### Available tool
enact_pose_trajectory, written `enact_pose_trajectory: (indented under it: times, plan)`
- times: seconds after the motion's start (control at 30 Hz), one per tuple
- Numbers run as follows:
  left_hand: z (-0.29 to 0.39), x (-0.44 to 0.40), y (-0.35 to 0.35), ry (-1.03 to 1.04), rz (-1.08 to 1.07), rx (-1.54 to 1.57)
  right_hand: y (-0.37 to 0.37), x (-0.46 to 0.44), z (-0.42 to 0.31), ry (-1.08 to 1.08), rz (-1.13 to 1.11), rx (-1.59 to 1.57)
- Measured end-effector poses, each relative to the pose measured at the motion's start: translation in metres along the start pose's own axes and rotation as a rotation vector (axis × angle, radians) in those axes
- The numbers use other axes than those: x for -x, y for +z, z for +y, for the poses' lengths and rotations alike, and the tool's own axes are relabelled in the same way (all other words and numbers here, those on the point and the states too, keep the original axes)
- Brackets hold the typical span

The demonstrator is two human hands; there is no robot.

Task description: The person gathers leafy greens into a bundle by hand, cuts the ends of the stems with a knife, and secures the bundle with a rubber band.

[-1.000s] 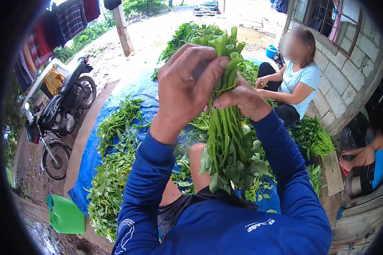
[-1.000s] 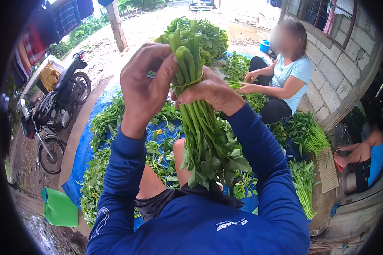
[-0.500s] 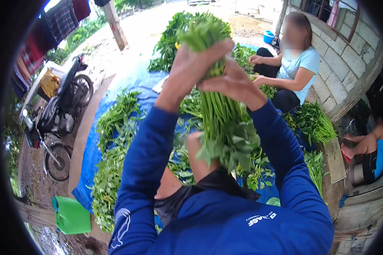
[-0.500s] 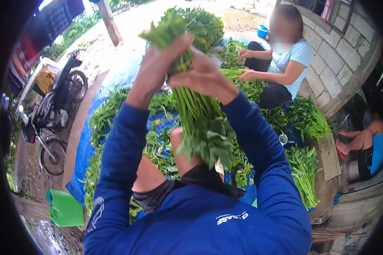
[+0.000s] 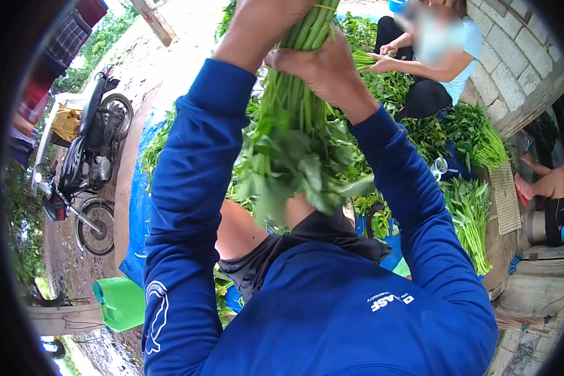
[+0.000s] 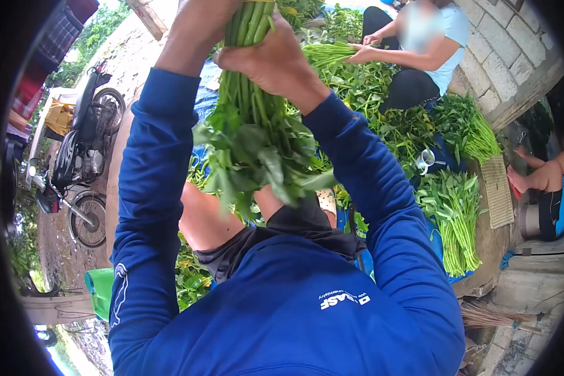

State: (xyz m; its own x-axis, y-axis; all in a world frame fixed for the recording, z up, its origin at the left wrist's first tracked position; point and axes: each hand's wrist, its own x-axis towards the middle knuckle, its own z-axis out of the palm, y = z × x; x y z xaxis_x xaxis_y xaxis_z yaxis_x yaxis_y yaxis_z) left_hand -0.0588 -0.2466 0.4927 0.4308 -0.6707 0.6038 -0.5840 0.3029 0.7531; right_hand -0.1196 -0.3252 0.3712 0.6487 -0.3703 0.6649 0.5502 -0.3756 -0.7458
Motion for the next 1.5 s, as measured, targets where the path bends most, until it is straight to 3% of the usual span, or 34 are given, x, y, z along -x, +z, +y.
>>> enact_pose_trajectory:
  times: [0.03, 0.1, 0.13, 0.17, 0.2, 0.3, 0.33, 0.37, 0.4, 0.5, 0.57, 0.63, 0.67, 0.73, 0.77, 0.8, 0.83, 0.9, 1.0, 1.13, 1.23, 1.27, 1.3, 1.47, 1.5]
  plan:
    - [0.006, 0.000, 0.004, -0.018, 0.061, -0.168, 0.000, -0.004, -0.004, 0.019, 0.033, 0.056]
    - [-0.006, -0.010, 0.000, -0.083, -0.120, 0.036, -0.002, -0.006, -0.003, 0.075, 0.102, 0.166]
    - [-0.007, -0.014, -0.001, -0.107, -0.208, 0.134, -0.008, -0.009, 0.002, 0.187, 0.025, 0.080]
    - [-0.008, -0.017, 0.002, -0.168, -0.087, 0.138, -0.025, -0.009, 0.000, 0.127, -0.102, 0.108]
    - [0.035, -0.001, 0.018, -0.224, 0.033, 0.140, -0.042, -0.012, -0.024, 0.062, -0.227, 0.136]
    - [-0.023, 0.001, -0.001, 0.104, -0.192, 0.100, -0.037, -0.002, -0.045, 0.019, -0.098, 0.288]
    - [-0.026, 0.003, -0.009, 0.017, -0.214, 0.169, -0.041, 0.002, -0.057, 0.006, -0.134, 0.500]
    - [-0.030, 0.006, -0.013, -0.069, -0.223, 0.234, -0.063, -0.015, -0.048, 0.110, -0.302, 0.435]
    - [-0.049, -0.007, -0.012, -0.091, -0.093, 0.210, -0.084, -0.031, -0.039, 0.222, -0.464, 0.380]
    - [-0.071, -0.025, -0.041, -0.032, -0.002, 0.314, -0.122, -0.035, -0.047, 0.160, -0.061, 0.306]
    - [-0.067, -0.028, -0.046, -0.080, -0.073, 0.329, -0.110, -0.019, -0.087, 0.174, -0.125, 0.179]
    - [-0.050, -0.019, -0.040, -0.102, -0.182, 0.334, -0.093, -0.021, -0.081, 0.020, -0.141, 0.122]
    - [-0.044, -0.015, -0.033, -0.058, -0.184, 0.296, -0.078, -0.030, -0.039, -0.146, -0.128, 0.123]
    - [-0.040, -0.015, -0.021, -0.092, -0.143, 0.428, -0.052, -0.027, -0.001, -0.256, -0.077, 0.189]
    - [-0.041, -0.016, -0.018, -0.098, -0.117, 0.489, -0.036, -0.011, -0.007, -0.193, -0.037, 0.250]
    - [-0.043, -0.014, -0.015, -0.096, -0.081, 0.541, -0.029, -0.003, -0.019, -0.077, -0.011, -0.013]
    - [-0.039, -0.006, -0.012, -0.125, -0.112, 0.687, -0.027, -0.004, -0.026, -0.001, -0.048, 0.010]
    - [-0.031, 0.005, 0.002, -0.033, 0.075, 0.619, -0.029, -0.003, -0.031, 0.171, -0.107, 0.053]
    - [-0.038, 0.010, 0.002, 0.006, 0.148, 0.489, -0.029, -0.002, -0.033, 0.148, -0.075, 0.006]
    - [-0.030, 0.025, 0.001, 0.111, 0.119, 0.734, -0.029, 0.012, -0.066, 0.019, -0.059, 0.212]
    - [-0.009, 0.036, -0.005, 0.180, -0.007, 0.856, -0.024, 0.027, -0.083, 0.047, -0.063, 0.170]
    - [-0.003, 0.036, -0.017, 0.236, -0.074, 0.718, -0.028, 0.030, -0.085, 0.037, -0.122, 0.229]
    - [0.003, 0.029, -0.018, 0.342, -0.088, 0.860, -0.029, 0.037, -0.083, 0.047, -0.115, 0.249]
    - [0.025, 0.034, -0.057, 0.314, 0.118, 0.513, -0.032, 0.055, -0.074, 0.060, -0.023, 0.508]
    - [0.025, 0.038, -0.064, 0.332, 0.081, 0.325, -0.035, 0.056, -0.073, 0.074, 0.008, 0.585]
